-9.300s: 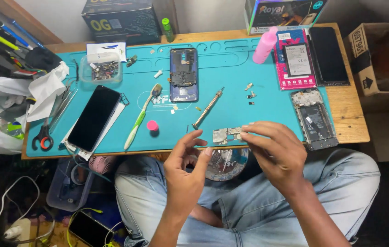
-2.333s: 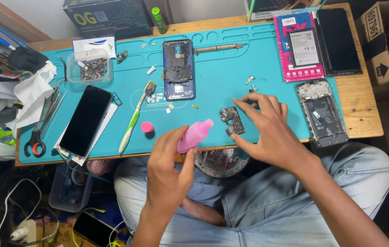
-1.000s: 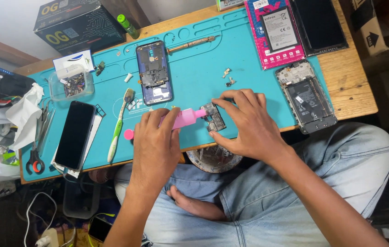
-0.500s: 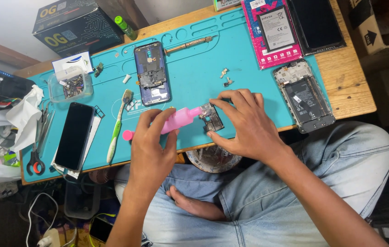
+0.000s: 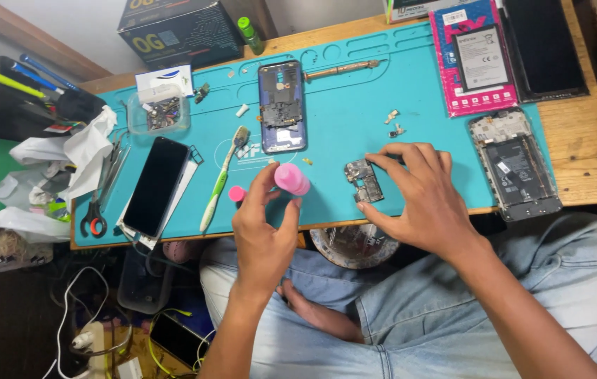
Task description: Cleaning a mobile phone circuit board using a toothbrush and cleaning solution from a squeeze bottle.
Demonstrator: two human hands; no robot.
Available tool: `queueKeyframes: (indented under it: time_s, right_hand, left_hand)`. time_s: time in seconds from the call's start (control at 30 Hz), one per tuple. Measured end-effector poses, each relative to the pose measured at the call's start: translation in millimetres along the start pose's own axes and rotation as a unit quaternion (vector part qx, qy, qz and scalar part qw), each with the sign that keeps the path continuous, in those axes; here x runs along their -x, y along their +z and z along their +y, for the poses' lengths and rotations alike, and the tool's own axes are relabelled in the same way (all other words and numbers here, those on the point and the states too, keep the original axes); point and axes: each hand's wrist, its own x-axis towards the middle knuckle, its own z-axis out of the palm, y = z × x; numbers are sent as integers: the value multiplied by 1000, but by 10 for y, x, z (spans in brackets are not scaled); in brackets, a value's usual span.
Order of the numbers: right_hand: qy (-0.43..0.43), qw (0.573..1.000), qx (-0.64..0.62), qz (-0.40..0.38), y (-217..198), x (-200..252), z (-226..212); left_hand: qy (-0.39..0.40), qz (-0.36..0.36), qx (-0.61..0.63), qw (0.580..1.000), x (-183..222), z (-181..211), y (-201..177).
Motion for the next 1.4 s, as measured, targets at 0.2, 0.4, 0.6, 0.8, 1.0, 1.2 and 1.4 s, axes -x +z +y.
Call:
queueKeyframes:
  time_s: [0.2, 0.4, 0.6, 0.8, 1.0, 1.2, 1.4]
  right_hand:
    - [3, 1000, -21, -8, -27, -16, -6]
    - [6, 998, -50, -35, -47, -31, 46]
    - [25, 994, -88, -61, -121, -69, 33]
    - [11, 993, -88, -73, -170, -105, 43]
    - [3, 995, -66, -71, -173, -88, 41]
    - [4, 995, -65, -71, -141, -77, 66]
    - [8, 995, -68, -68, -164, -100, 46]
  left_hand:
    - [62, 128, -182, 973, -40, -125, -393]
    - [28, 133, -227, 964, -109, -772, -562]
    - [21, 127, -224, 966, -115, -791, -519]
    - [107, 90, -265, 954, -79, -593, -493]
    - [136, 86, -296, 942, -230, -620, -497]
    - [125, 82, -332, 931, -944, -1086, -566]
    - [130, 99, -293, 942, -864, -727, -565]
